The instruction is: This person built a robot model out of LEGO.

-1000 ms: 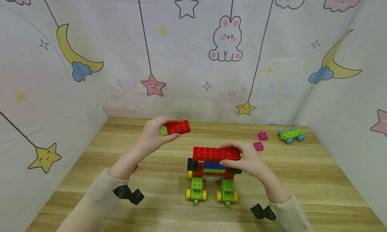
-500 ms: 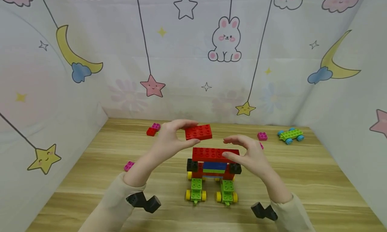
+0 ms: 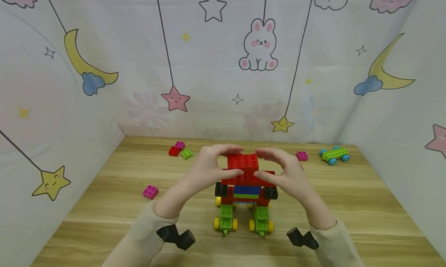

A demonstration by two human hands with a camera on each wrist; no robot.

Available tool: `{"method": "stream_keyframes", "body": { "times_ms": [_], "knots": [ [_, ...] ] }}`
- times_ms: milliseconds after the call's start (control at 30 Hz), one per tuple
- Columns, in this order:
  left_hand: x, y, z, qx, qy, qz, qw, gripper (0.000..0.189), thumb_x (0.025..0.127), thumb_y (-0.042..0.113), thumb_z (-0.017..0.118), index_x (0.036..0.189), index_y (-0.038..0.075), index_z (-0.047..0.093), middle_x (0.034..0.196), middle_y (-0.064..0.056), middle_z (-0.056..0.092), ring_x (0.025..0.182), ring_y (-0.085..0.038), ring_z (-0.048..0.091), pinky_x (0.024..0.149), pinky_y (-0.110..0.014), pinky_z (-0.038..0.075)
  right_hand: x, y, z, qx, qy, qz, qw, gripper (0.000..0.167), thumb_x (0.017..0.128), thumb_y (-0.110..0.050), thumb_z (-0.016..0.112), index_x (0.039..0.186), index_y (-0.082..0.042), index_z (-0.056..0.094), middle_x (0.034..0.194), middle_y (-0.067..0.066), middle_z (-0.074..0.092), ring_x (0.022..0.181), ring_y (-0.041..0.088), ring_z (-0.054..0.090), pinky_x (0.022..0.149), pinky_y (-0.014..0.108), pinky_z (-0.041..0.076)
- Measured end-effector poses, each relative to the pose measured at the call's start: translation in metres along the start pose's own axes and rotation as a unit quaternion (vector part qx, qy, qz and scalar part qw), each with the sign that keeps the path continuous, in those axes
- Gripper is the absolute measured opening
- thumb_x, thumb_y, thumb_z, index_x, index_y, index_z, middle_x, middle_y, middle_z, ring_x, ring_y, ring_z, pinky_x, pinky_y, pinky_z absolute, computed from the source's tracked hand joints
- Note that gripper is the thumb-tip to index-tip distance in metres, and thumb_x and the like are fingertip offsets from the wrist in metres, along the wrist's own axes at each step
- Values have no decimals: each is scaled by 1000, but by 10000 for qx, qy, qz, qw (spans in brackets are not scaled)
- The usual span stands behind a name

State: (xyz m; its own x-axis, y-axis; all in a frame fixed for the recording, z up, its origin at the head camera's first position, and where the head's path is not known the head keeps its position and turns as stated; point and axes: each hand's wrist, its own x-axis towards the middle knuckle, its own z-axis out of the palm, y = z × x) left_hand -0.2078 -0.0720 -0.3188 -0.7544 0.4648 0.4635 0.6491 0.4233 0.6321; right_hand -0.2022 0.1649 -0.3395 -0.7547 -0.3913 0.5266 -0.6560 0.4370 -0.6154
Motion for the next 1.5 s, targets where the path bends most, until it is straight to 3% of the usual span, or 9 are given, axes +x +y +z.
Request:
{"method": "stream_keyframes", "body": {
  "times_ms": [133, 200, 433, 533, 767, 1000, 1233, 1500],
  "knots": [
    [0, 1, 2, 45, -181, -72, 9998, 48, 80, 15, 81, 125, 5, 65, 112, -7, 72, 103, -19, 67, 92, -36, 55, 1, 1, 1, -50, -138, 7, 9999, 44, 81, -4, 78, 122, 0, 64, 122, 14, 67, 111, 28, 63, 96, 47, 52],
    [0, 0, 3, 12, -306, -129, 9994, 48, 81, 15, 81, 125, 5, 65, 114, -7, 72, 104, -20, 66, 90, -32, 56, 1, 1, 2, -38, -198, 22, 9998, 42, 81, -5, 78, 121, 0, 65, 119, 14, 68, 109, 28, 64, 94, 51, 52],
    [0, -3, 8, -264, -489, -230, 9982, 47, 83, 13, 79, 126, 4, 64, 115, -10, 71, 105, -23, 66, 76, -21, 57, 1, 4, 5, -52, -335, 119, 9994, 33, 83, -6, 76, 115, -2, 69, 111, 10, 72, 102, 25, 67, 90, 45, 55],
    [0, -6, 10, -369, -549, -274, 9974, 46, 84, 13, 78, 127, 3, 64, 118, -11, 69, 108, -24, 65, 77, -23, 58, 0, 6, 5, -69, -341, 189, 9992, 31, 84, -7, 75, 115, -3, 70, 111, 10, 72, 102, 25, 67, 90, 45, 55],
    [-3, -16, 15, -263, -544, -363, 9975, 47, 85, 19, 77, 128, 6, 63, 122, -8, 68, 112, -23, 63, 92, -35, 55, -3, 11, 7, -53, -324, 297, 9990, 30, 85, -8, 75, 115, -3, 70, 111, 10, 72, 102, 25, 67, 91, 47, 55],
    [-7, -22, 15, -363, -506, -428, 9971, 46, 86, 19, 76, 128, 6, 64, 123, -9, 68, 112, -24, 63, 90, -39, 56, -7, 14, 7, -34, -295, 390, 9988, 32, 85, -7, 74, 116, -2, 69, 112, 11, 71, 102, 25, 66, 91, 39, 55],
    [-10, -22, 15, -268, -552, -375, 9974, 43, 88, 23, 74, 127, 6, 65, 124, -10, 68, 113, -24, 63, 94, -39, 54, -9, 17, 9, 50, -327, 487, 9983, 32, 86, -9, 74, 118, -2, 68, 114, 10, 71, 104, 25, 65, 90, 49, 54],
    [-11, -24, 17, -207, -531, -352, 9978, 41, 88, 23, 74, 124, 7, 66, 122, -8, 69, 112, -23, 64, 93, -40, 54, -10, 18, 9, 53, -338, 481, 9983, 33, 87, -8, 74, 118, -1, 68, 114, 11, 70, 103, 25, 65, 90, 50, 54]
  ]
}}
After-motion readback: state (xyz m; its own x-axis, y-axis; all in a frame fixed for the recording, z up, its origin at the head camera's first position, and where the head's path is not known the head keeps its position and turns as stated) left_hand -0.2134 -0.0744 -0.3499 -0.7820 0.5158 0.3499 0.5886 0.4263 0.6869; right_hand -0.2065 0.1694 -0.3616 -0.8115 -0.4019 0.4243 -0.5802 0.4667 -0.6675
